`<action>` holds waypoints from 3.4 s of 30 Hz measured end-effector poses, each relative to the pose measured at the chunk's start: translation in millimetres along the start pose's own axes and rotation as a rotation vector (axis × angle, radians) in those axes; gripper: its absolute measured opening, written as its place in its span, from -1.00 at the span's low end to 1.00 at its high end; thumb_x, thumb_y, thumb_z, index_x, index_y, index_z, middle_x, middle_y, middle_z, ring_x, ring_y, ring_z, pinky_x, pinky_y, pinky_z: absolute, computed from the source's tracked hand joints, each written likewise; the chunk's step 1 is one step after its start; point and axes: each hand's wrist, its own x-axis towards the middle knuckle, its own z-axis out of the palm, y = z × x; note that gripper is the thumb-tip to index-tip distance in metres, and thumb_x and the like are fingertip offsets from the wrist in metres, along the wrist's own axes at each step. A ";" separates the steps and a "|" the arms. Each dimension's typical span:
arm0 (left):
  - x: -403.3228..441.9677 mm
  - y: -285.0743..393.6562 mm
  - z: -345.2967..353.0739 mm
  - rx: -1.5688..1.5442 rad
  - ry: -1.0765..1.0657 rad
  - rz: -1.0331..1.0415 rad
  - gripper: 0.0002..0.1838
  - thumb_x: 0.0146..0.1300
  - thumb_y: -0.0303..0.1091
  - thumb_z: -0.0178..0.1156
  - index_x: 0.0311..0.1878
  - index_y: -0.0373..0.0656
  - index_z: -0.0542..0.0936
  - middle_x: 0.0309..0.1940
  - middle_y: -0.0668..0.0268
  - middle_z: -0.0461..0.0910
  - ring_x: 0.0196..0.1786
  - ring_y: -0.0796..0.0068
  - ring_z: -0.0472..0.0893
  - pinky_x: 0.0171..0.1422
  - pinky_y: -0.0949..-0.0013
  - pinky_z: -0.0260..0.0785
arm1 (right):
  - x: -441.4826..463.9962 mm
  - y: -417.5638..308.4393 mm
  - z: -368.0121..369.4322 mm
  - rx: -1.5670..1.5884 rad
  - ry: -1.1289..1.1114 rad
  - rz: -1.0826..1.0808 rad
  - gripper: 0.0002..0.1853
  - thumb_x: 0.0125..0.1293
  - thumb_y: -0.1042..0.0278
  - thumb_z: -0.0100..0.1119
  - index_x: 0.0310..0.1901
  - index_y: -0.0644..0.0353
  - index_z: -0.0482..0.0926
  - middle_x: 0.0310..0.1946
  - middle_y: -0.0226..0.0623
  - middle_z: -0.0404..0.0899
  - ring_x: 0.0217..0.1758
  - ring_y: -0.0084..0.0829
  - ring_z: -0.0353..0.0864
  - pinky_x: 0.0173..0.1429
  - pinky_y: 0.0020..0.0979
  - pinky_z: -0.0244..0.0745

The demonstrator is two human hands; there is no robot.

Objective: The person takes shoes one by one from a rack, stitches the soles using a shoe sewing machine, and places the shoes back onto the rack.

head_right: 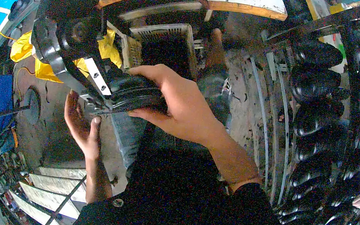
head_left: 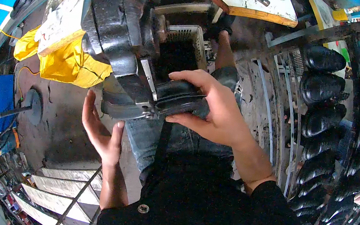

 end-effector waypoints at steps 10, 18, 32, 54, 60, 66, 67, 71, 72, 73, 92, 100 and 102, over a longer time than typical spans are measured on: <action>55.3 80.5 25.6 0.169 -0.508 0.004 -0.25 -0.16 -0.54 0.58 0.19 -0.21 0.50 0.09 0.07 0.60 0.17 0.10 0.61 0.31 0.09 0.40 | 7.6 -14.7 -2.3 -0.229 -0.039 -0.140 -0.34 0.07 0.31 0.51 0.24 0.16 0.50 -0.02 -0.12 0.61 0.01 -0.08 0.66 0.07 -0.24 0.58; 39.9 67.5 34.3 -0.185 -0.458 -0.255 -0.32 -0.05 -0.68 0.49 0.21 -0.26 0.50 0.04 0.25 0.65 0.09 0.44 0.63 0.23 0.34 0.46 | 9.8 -26.3 -16.4 -0.393 -0.140 -0.134 -0.30 0.06 0.21 0.50 0.28 0.14 0.52 -0.11 -0.18 0.62 -0.12 -0.15 0.68 -0.03 -0.26 0.61; 30.2 59.3 36.7 -0.441 -0.387 -0.453 -0.26 -0.11 -0.82 0.45 0.22 -0.30 0.46 0.14 0.13 0.61 0.18 0.33 0.60 0.33 0.25 0.43 | -34.6 85.8 7.0 0.113 0.012 -0.066 0.23 -0.15 0.20 0.69 0.54 0.11 0.07 0.46 -0.14 0.22 0.41 -0.18 0.36 0.40 -0.14 0.32; 14.3 56.5 62.6 -0.632 -0.323 -0.631 -0.21 -0.12 -0.78 0.40 0.30 -0.42 0.39 0.19 -0.07 0.54 0.23 0.11 0.58 0.35 0.10 0.43 | -90.7 150.6 -42.0 0.381 0.094 0.241 0.24 -0.24 0.76 0.43 0.57 0.05 0.03 0.55 -0.33 0.13 0.58 -0.30 0.14 0.59 -0.27 0.10; 11.6 57.5 70.2 -0.734 -0.248 -0.629 -0.13 -0.11 -0.68 0.42 0.36 -0.33 0.31 0.31 -0.20 0.40 0.41 -0.06 0.39 0.52 -0.08 0.21 | -75.1 104.6 -93.3 0.174 0.226 0.293 0.20 -0.34 0.71 0.54 0.50 0.05 0.23 0.54 -0.37 0.19 0.59 -0.32 0.14 0.63 -0.25 0.04; 5.1 48.4 67.9 -0.820 -0.128 -0.694 -0.38 0.03 -0.56 0.39 0.21 -0.28 0.42 0.06 0.07 0.49 0.03 0.23 0.50 0.08 0.18 0.33 | -48.2 58.7 -118.7 -0.093 0.252 0.078 0.20 -0.45 0.76 0.48 0.47 0.16 0.29 0.50 -0.27 0.28 0.57 -0.28 0.19 0.61 -0.26 0.06; 2.8 46.1 67.7 -0.819 -0.099 -0.689 -0.43 0.05 -0.49 0.40 0.16 -0.29 0.45 -0.06 0.13 0.54 -0.12 0.30 0.54 -0.03 0.25 0.40 | -44.1 53.0 -120.3 -0.094 0.238 0.069 0.20 -0.45 0.76 0.48 0.47 0.16 0.29 0.50 -0.27 0.28 0.57 -0.28 0.19 0.61 -0.26 0.06; -2.1 43.2 69.3 -0.930 0.046 -0.726 -0.51 0.10 -0.31 0.44 0.06 -0.26 0.51 -0.30 0.25 0.66 -0.35 0.39 0.66 -0.11 0.28 0.60 | -35.1 33.1 -126.7 -0.148 0.231 -0.038 0.18 -0.47 0.62 0.51 0.44 0.28 0.30 0.48 -0.15 0.29 0.56 -0.22 0.22 0.62 -0.22 0.04; -10.2 23.6 61.7 -0.965 -0.066 -0.703 -0.48 0.12 -0.27 0.46 0.11 -0.21 0.50 -0.16 0.23 0.66 -0.25 0.33 0.68 0.04 0.13 0.62 | -33.5 25.7 -127.5 -0.159 0.235 -0.051 0.19 -0.50 0.59 0.52 0.43 0.32 0.30 0.48 -0.11 0.29 0.56 -0.21 0.22 0.62 -0.22 0.02; -13.4 18.8 61.0 -0.970 -0.061 -0.703 -0.48 0.12 -0.27 0.46 0.11 -0.21 0.50 -0.16 0.23 0.66 -0.25 0.33 0.68 0.04 0.13 0.62 | -32.4 21.1 -127.1 -0.169 0.239 -0.064 0.21 -0.54 0.55 0.53 0.42 0.35 0.30 0.47 -0.08 0.29 0.56 -0.19 0.22 0.62 -0.22 0.01; -13.9 -6.3 -12.1 -0.957 0.133 -0.565 -0.37 0.30 -0.13 0.36 0.37 -0.08 0.37 0.23 0.22 0.51 0.19 0.22 0.56 0.26 0.09 0.48 | -21.7 14.2 -41.3 0.125 0.040 -0.068 0.06 -0.11 0.32 0.66 0.44 0.33 0.25 0.48 -0.04 0.22 0.59 -0.14 0.13 0.62 -0.16 -0.03; 16.6 35.3 -16.2 0.032 0.175 0.104 0.03 0.16 -0.02 0.46 0.55 -0.18 0.08 0.54 0.01 0.13 0.59 -0.03 0.12 0.63 -0.07 -0.15 | -6.0 -5.2 -19.2 0.085 -0.045 -0.047 -0.05 -0.01 0.31 0.59 0.45 0.17 0.31 0.42 0.02 0.25 0.53 -0.04 0.20 0.51 -0.15 0.20; 33.6 62.0 -13.5 0.160 -0.059 0.194 0.08 0.07 -0.06 0.52 0.54 -0.20 0.11 0.53 -0.01 0.16 0.58 -0.07 0.11 0.62 -0.12 -0.16 | -4.0 -9.4 -17.7 0.034 -0.055 -0.050 -0.06 0.00 0.28 0.59 0.44 0.16 0.31 0.42 0.04 0.25 0.52 -0.02 0.20 0.50 -0.14 0.21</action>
